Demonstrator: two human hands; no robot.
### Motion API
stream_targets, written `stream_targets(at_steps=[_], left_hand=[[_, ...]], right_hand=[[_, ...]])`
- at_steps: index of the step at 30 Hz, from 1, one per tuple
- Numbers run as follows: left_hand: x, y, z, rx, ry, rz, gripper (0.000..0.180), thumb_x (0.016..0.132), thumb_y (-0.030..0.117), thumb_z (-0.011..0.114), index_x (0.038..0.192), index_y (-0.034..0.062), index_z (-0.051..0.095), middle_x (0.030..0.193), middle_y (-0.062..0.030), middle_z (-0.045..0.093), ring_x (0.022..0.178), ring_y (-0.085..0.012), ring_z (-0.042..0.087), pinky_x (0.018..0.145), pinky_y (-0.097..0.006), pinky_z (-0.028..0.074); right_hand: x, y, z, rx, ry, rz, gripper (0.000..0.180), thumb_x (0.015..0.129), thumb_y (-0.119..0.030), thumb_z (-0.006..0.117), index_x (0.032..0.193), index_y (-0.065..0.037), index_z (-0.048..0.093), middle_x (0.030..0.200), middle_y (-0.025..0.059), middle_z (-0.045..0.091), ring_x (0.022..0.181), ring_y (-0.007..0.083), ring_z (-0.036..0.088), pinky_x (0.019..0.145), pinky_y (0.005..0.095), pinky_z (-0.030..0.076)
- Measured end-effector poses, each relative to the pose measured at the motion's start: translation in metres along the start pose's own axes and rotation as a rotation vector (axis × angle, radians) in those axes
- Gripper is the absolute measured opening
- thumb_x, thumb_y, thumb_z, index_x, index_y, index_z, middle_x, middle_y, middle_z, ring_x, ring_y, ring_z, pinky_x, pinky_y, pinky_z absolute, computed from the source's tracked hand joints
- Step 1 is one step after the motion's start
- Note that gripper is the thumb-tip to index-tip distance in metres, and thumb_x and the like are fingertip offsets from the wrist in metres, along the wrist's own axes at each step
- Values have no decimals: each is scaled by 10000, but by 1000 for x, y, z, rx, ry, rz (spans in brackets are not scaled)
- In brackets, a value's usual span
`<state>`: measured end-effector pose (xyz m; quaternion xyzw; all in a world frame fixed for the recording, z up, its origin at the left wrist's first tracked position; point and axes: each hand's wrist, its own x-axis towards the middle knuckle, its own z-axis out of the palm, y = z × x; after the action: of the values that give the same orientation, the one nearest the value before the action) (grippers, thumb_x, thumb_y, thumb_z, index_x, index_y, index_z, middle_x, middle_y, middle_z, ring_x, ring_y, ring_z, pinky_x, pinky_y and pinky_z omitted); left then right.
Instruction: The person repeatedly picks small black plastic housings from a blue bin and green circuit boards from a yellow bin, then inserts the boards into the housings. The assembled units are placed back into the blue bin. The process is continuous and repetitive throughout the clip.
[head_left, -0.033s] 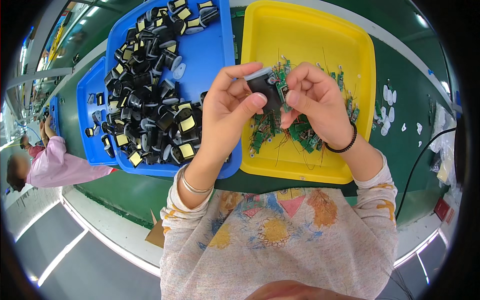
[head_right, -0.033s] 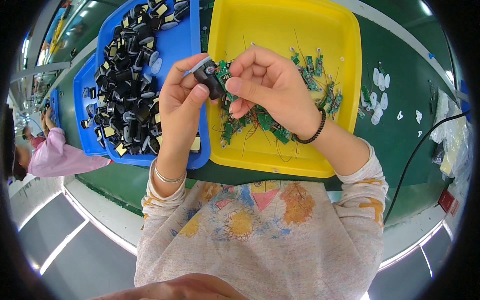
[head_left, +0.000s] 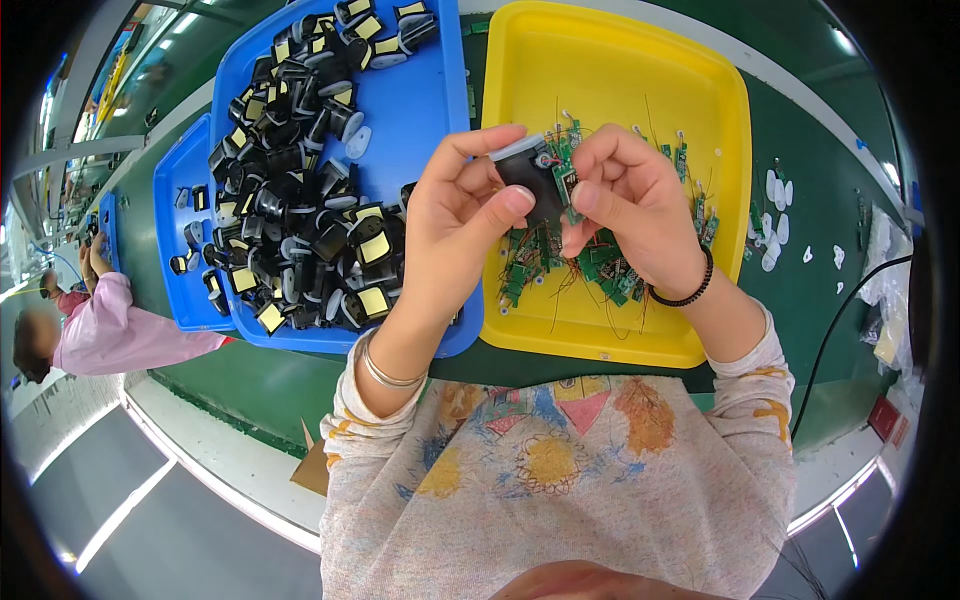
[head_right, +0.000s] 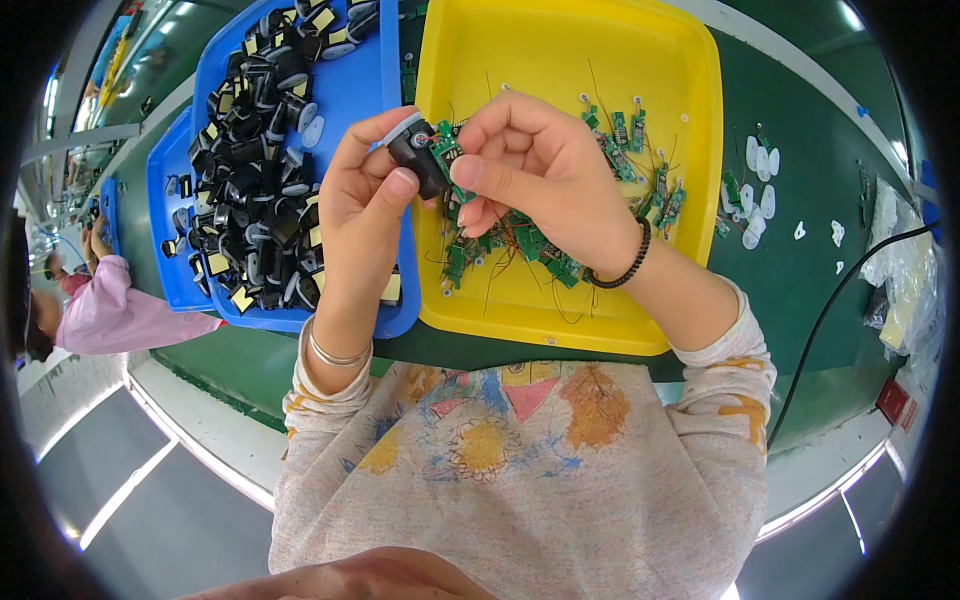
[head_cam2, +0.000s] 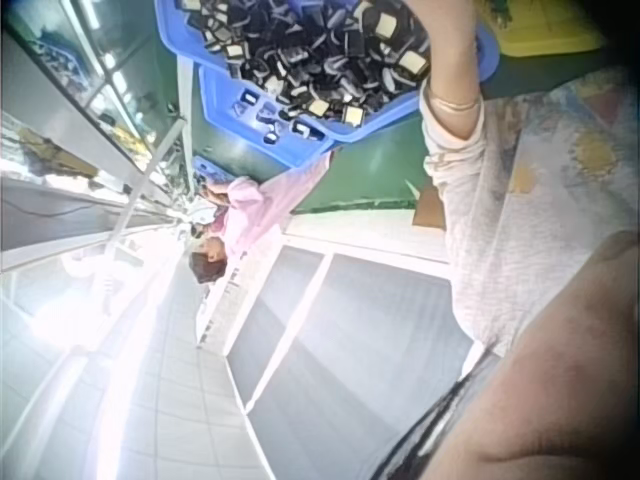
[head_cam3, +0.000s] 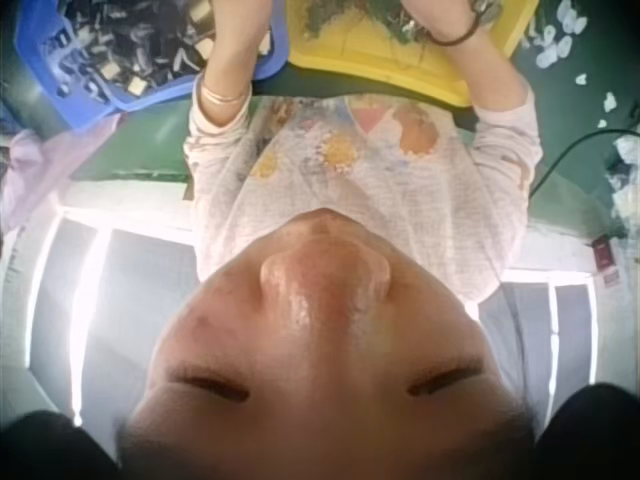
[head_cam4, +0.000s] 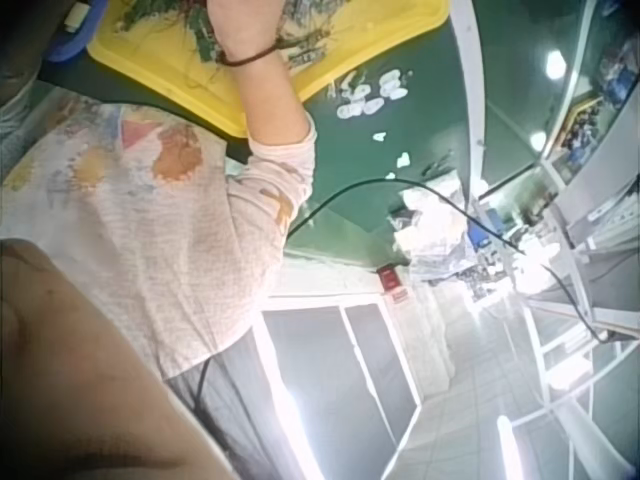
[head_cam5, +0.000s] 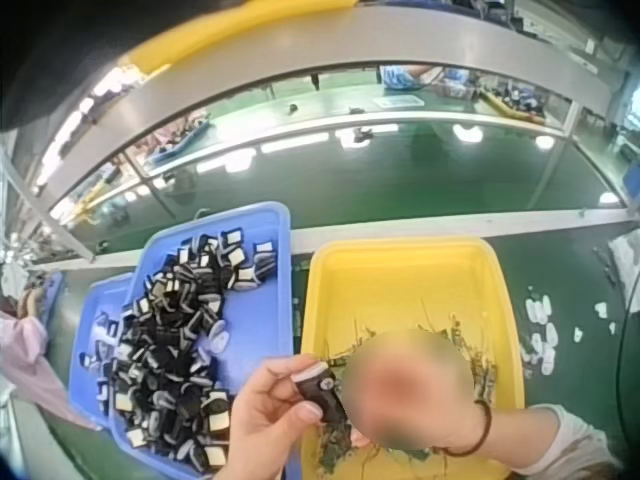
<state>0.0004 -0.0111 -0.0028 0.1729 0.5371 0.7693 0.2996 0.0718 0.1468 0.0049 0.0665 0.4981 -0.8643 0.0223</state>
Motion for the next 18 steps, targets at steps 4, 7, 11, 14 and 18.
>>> stream_targets(at_steps=[4, 7, 11, 14, 18], left_hand=[[-1, 0, 2, 12, -9, -3, 393, 802, 36, 594, 1159, 4, 434, 907, -65, 588, 774, -85, 526, 691, -213, 435], [-1, 0, 5, 51, 6, 48, 390, 803, 45, 598, 1156, 4, 436, 913, -68, 591, 783, -91, 532, 711, -218, 434], [-3, 1, 8, 179, 38, 145, 384, 800, 53, 606, 1145, 2, 445, 903, -73, 595, 757, -96, 536, 700, -220, 435], [-2, -5, 4, 335, 48, 275, 389, 786, 48, 617, 1136, -1, 453, 896, -84, 601, 730, -98, 539, 676, -220, 438], [-1, -6, 5, 405, 53, 369, 397, 772, 41, 625, 1128, -4, 455, 901, -94, 604, 715, -105, 544, 657, -218, 438]], right_hand=[[0, 1, 2, -17, -8, -59, 121, 819, -73, 594, 880, -20, 503, 703, 34, 565, 561, 91, 581, 525, 198, 501], [0, 1, 1, -36, -7, -52, 118, 817, -69, 594, 875, -21, 503, 699, 32, 562, 553, 87, 575, 518, 198, 500], [0, 0, 1, -33, 1, -10, 120, 819, -83, 594, 873, -19, 508, 703, 29, 560, 551, 79, 565, 511, 200, 501], [1, -3, 2, -33, 2, 50, 132, 823, -102, 592, 886, -15, 515, 699, 23, 556, 548, 73, 557, 511, 202, 501], [1, -5, 0, -31, -36, 117, 149, 829, -115, 588, 907, -8, 518, 705, 18, 552, 550, 70, 556, 514, 204, 501]])
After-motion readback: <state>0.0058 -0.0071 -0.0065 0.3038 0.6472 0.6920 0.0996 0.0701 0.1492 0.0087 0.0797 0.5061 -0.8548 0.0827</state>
